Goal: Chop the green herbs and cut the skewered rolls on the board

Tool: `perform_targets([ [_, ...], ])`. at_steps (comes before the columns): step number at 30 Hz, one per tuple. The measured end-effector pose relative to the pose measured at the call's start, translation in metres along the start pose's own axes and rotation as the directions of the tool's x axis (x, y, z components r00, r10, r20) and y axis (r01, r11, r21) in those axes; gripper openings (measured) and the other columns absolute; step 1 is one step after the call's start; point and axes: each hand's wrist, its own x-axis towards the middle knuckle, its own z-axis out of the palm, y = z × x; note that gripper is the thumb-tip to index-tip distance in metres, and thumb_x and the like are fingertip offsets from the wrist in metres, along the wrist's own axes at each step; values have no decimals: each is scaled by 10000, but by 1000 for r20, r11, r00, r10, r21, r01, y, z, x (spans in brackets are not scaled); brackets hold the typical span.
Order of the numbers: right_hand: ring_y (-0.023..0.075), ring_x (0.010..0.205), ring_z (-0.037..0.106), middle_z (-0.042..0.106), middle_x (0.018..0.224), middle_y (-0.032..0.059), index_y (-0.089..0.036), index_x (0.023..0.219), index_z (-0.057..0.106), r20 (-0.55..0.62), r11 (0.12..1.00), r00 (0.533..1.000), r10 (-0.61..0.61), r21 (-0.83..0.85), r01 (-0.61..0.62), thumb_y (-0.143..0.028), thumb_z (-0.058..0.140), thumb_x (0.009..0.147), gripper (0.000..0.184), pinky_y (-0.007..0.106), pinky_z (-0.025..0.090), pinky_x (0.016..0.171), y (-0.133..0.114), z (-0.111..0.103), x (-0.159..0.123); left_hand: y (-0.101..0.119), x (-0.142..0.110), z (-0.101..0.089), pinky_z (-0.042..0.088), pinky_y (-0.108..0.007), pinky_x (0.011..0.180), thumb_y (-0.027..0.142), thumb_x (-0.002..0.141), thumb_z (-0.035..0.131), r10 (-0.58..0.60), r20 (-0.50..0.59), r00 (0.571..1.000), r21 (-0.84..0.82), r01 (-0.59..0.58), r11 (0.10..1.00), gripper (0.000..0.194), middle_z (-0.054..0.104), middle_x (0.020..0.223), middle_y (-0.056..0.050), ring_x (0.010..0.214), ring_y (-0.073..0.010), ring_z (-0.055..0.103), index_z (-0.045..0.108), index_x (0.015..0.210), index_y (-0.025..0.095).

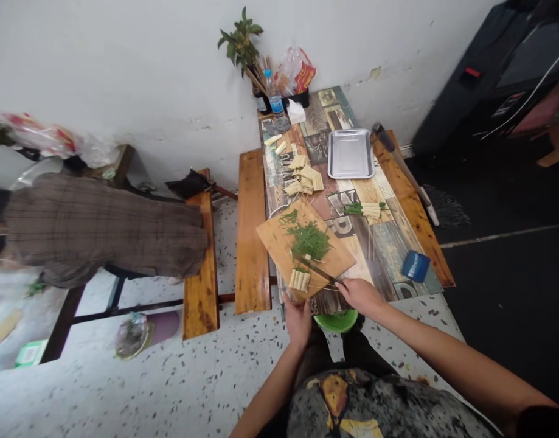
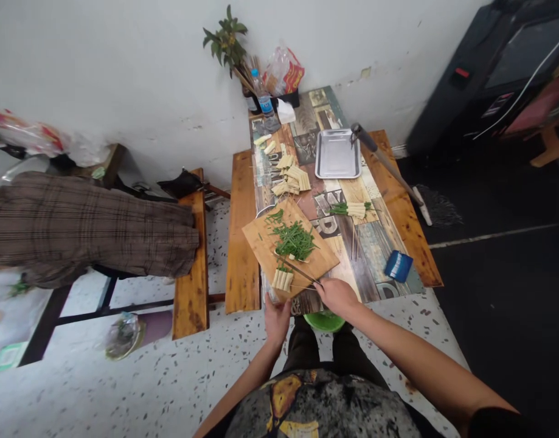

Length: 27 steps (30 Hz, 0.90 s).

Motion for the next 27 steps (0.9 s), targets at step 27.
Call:
perform_targets([
  [27,268,857,707,735,893,154,-151,925,720,133,974,982,-132,-166,153,-459,314,1002,515,309,497,734,-5,-11,33,31,58,-12,285,-490,1048,350,871,620,97,85,992,421,-124,898,392,655,1092,-139,1086,-290,560,658,1192,129],
])
